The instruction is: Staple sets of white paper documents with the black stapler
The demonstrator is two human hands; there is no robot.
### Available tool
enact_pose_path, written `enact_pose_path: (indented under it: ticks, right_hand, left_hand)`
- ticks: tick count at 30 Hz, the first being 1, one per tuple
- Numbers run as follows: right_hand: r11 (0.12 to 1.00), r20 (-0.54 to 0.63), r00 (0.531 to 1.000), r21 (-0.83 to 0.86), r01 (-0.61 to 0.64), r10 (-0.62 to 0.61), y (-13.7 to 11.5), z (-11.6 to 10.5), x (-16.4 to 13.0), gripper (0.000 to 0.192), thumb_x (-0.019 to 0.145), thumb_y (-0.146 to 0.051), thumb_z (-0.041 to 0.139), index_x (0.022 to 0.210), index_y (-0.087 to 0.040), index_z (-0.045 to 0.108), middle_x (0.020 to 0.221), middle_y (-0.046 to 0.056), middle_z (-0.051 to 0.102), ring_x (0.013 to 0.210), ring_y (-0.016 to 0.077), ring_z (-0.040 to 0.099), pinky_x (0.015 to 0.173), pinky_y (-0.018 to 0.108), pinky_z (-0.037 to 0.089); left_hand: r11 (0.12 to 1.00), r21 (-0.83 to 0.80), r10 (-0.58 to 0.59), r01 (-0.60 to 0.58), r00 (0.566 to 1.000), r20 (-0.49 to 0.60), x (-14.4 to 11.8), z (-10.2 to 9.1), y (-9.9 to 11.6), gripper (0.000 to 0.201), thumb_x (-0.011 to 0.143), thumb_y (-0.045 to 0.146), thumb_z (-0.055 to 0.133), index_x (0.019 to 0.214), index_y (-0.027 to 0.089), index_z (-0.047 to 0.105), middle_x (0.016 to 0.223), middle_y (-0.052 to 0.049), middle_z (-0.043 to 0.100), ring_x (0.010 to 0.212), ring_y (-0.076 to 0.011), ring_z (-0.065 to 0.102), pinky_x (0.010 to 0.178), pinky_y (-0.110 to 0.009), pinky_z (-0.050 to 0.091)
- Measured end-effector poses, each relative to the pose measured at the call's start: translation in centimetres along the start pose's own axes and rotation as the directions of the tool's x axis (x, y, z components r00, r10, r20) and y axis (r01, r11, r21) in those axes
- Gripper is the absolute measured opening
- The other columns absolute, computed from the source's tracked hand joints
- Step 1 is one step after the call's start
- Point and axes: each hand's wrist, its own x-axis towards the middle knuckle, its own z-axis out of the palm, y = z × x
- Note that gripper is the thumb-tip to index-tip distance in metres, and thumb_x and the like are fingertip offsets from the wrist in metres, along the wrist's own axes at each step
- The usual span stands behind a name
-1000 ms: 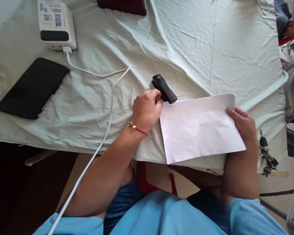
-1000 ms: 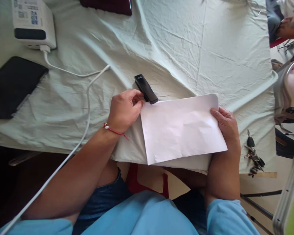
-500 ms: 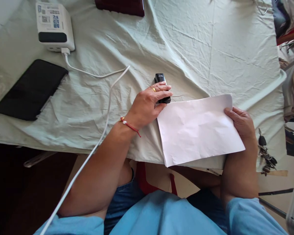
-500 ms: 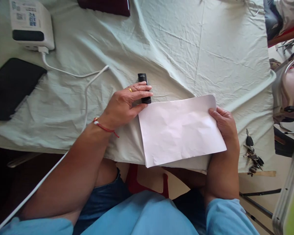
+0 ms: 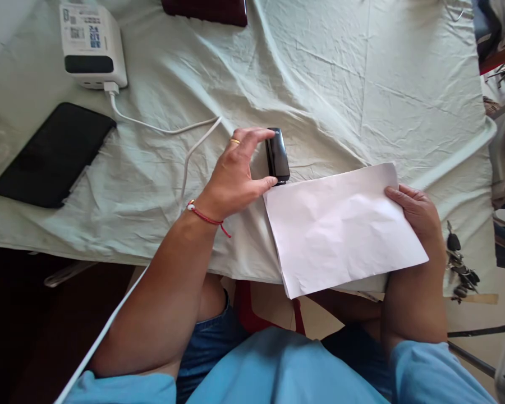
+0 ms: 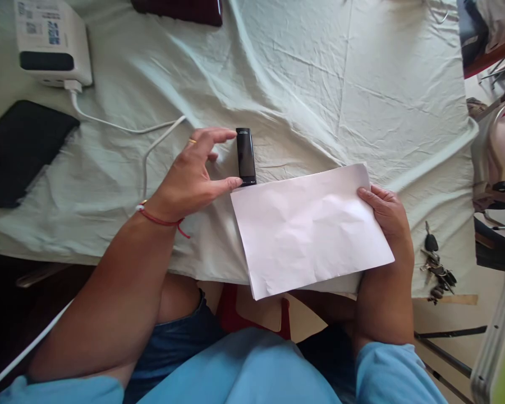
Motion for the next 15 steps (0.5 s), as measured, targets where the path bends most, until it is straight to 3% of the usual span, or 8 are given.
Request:
enact_pose_path:
  ticks: [5, 10, 15]
  right_hand:
    - [1.0, 0.004, 1.0, -0.009, 0.003, -0.003, 0.2, 0.0, 0.3, 0.046, 0.057, -0.041, 0.105, 0.093, -0.02, 0.087, 0.078, 0.002, 0.081, 0.055, 0.0139, 0.069, 0.05, 0.021, 0.059]
    - [1.0, -0.007, 1.0, -0.018, 0.012, -0.012, 0.5, -0.1, 0.6, 0.047, 0.056, -0.041, 0.106, 0.094, -0.02, 0.087, 0.076, 0.0, 0.08, 0.056, 0.0121, 0.068, 0.048, 0.019, 0.057]
    - [1.0, -0.011, 1.0, -0.016, 0.022, -0.022, 0.6, 0.0, 0.6, 0.05, 0.057, -0.042, 0.105, 0.099, -0.021, 0.088, 0.079, 0.001, 0.081, 0.056, 0.0122, 0.069, 0.05, 0.019, 0.058]
  left_hand:
    - [0.956, 0.021, -0.293, 0.292, 0.954, 0.069, -0.5, -0.1, 0.2, 0.041, 0.087, 0.024, 0.075, 0.126, 0.018, 0.064, 0.129, -0.012, 0.074, 0.097, -0.0212, 0.073, 0.097, -0.041, 0.061]
    - [0.954, -0.025, -0.297, 0.3, 0.95, 0.092, -0.5, 0.3, 0.7, 0.02, 0.102, 0.034, 0.059, 0.112, 0.018, 0.067, 0.109, -0.009, 0.08, 0.1, -0.0222, 0.074, 0.095, -0.039, 0.059]
    - [0.969, 0.034, -0.246, 0.244, 0.949, 0.197, -0.5, 0.9, 1.1, 0.01, 0.093, 0.026, 0.068, 0.098, 0.019, 0.072, 0.102, -0.007, 0.082, 0.095, -0.0224, 0.075, 0.091, -0.037, 0.058]
